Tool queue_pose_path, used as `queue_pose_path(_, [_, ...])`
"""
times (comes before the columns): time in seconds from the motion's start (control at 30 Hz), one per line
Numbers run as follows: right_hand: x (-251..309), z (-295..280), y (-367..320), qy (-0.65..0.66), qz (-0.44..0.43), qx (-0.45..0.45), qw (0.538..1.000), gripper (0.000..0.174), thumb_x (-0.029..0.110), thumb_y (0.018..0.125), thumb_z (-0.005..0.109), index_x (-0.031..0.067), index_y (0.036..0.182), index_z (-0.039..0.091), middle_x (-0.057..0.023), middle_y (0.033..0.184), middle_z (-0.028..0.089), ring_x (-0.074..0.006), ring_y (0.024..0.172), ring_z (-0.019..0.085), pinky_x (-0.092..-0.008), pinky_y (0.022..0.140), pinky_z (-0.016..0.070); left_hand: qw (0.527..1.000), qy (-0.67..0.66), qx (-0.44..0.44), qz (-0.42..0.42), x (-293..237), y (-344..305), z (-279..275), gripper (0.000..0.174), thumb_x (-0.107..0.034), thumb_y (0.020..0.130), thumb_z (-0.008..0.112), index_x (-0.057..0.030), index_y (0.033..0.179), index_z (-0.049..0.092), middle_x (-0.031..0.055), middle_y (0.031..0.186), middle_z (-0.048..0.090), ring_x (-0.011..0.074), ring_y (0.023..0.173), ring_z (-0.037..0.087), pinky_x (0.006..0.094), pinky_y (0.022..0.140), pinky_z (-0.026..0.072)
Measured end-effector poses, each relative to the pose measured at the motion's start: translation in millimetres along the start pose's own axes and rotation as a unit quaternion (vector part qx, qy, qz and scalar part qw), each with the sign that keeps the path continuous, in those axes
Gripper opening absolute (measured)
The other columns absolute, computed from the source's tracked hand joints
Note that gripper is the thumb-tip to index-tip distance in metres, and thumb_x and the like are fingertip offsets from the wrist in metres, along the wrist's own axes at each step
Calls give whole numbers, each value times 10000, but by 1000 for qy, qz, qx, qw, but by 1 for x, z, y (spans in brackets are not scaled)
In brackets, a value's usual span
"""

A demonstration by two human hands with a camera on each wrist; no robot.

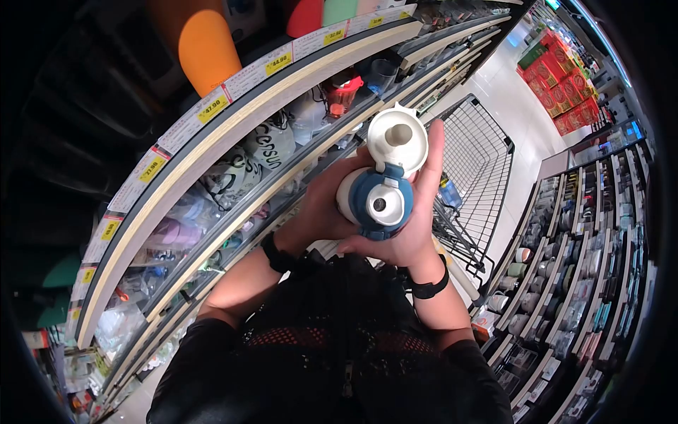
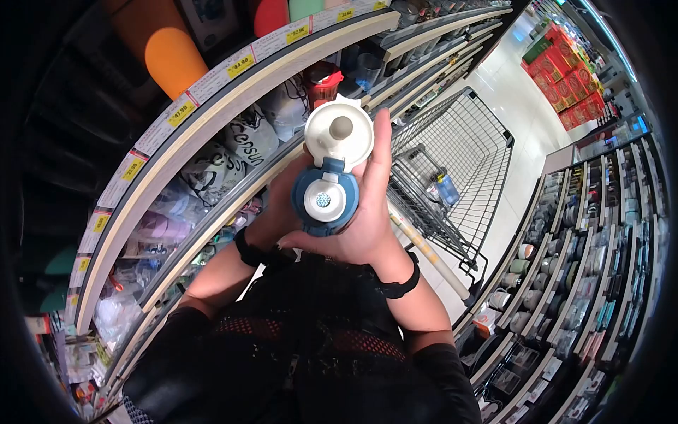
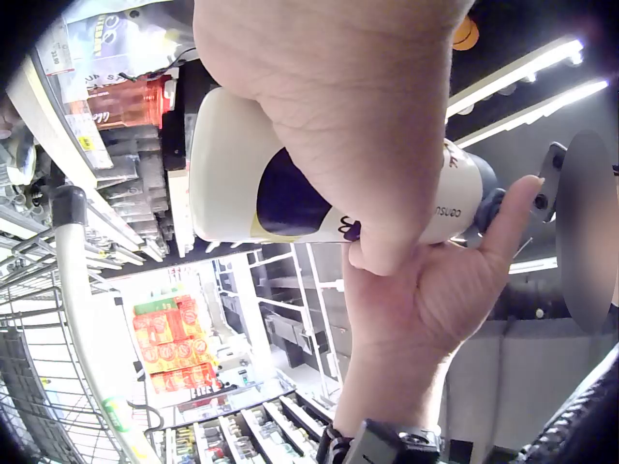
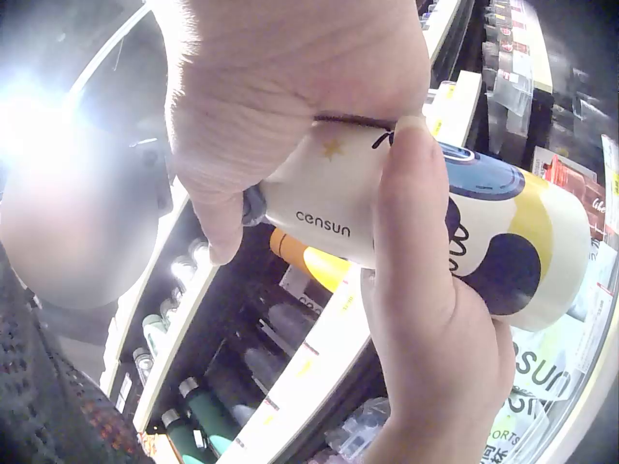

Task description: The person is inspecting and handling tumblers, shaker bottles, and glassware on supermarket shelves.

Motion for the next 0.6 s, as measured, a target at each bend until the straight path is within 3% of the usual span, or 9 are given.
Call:
queue_pose_path(0.13, [-5, -1, 3, 49, 5, -23, 999, 1715, 337, 427, 1046, 97, 1572, -207, -192, 1483, 440, -312, 1342, 495, -442, 1118, 395, 999, -38, 8, -21, 11, 2, 3, 832, -260, 618, 962, -25, 1310, 563, 170, 1248, 665, 294, 1133, 677, 394, 956, 531])
queue_pose_path(0.2, [-9, -1, 6, 62, 3, -25, 998, 1714, 321, 429, 1047, 104, 1572, -211, -194, 1489, 434, -312, 1336, 503, -443, 1109, 411, 998, -34, -4, 48, 9, 3, 1, 828, -272, 618, 965, -12, 1293, 560, 171, 1233, 668, 304, 1121, 679, 399, 942, 535])
queue_pose_path(0.27, [-8, 2, 9, 75, 0, -27, 997, 1713, 305, 430, 1047, 111, 1571, -215, -195, 1495, 428, -311, 1330, 510, -444, 1100, 426, 999, -34, 1, 27, 13, 1, -1, 836, -279, 615, 967, -7, 1290, 556, 168, 1224, 669, 307, 1111, 682, 400, 935, 536])
queue_pose_path(0.33, [-9, -3, 13, 134, 15, -101, 986, 1595, 251, 474, 1037, 117, 1596, -88, -200, 1513, 401, -313, 1309, 530, -455, 1086, 452, 999, -33, 7, 5, 17, 2, -4, 843, -286, 612, 970, -3, 1287, 552, 165, 1215, 671, 309, 1100, 684, 401, 928, 537])
queue_pose_path(0.37, [-12, -6, 14, 133, 12, -103, 986, 1595, 251, 474, 1037, 117, 1596, -88, -200, 1513, 401, -313, 1309, 530, -455, 1086, 452, 998, -66, 13, -2, 18, 4, -4, 850, -321, 620, 965, -10, 1293, 548, 160, 1203, 673, 291, 1091, 685, 397, 922, 537])
queue_pose_path(0.43, [-8, -4, 17, 25, -55, -34, 998, 1401, 190, 524, 1019, 106, 1577, 97, -205, 1540, 360, -319, 1299, 539, -466, 1092, 452, 990, -135, 26, -17, 20, 8, -2, 868, -390, 637, 954, -23, 1306, 541, 150, 1180, 676, 256, 1073, 686, 388, 909, 538])
queue_pose_path(0.47, [-6, -6, 16, -7, -64, -47, 997, 1116, 168, 567, 999, 86, 1458, 332, -211, 1508, 383, -330, 1287, 545, -461, 1074, 463, 987, -158, 19, -38, 22, 9, -1, 860, -410, 645, 942, -36, 1308, 542, 134, 1163, 685, 227, 1067, 682, 383, 905, 538])
queue_pose_path(0.6, [0, 2, 22, -150, -139, -12, 979, 928, 169, 586, 987, 80, 1339, 451, -209, 1436, 431, -335, 1252, 567, -447, 1035, 485, 977, -161, 50, -127, 28, 6, -1, 828, -342, 635, 925, -34, 1301, 540, 125, 1132, 701, 223, 1049, 687, 382, 903, 539])
Point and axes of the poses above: each hand's wrist, its own y-axis towards the middle knuckle, its own z-axis out of the palm, x = y × z, the point moved 8 cm from there along y, towards the middle knuckle
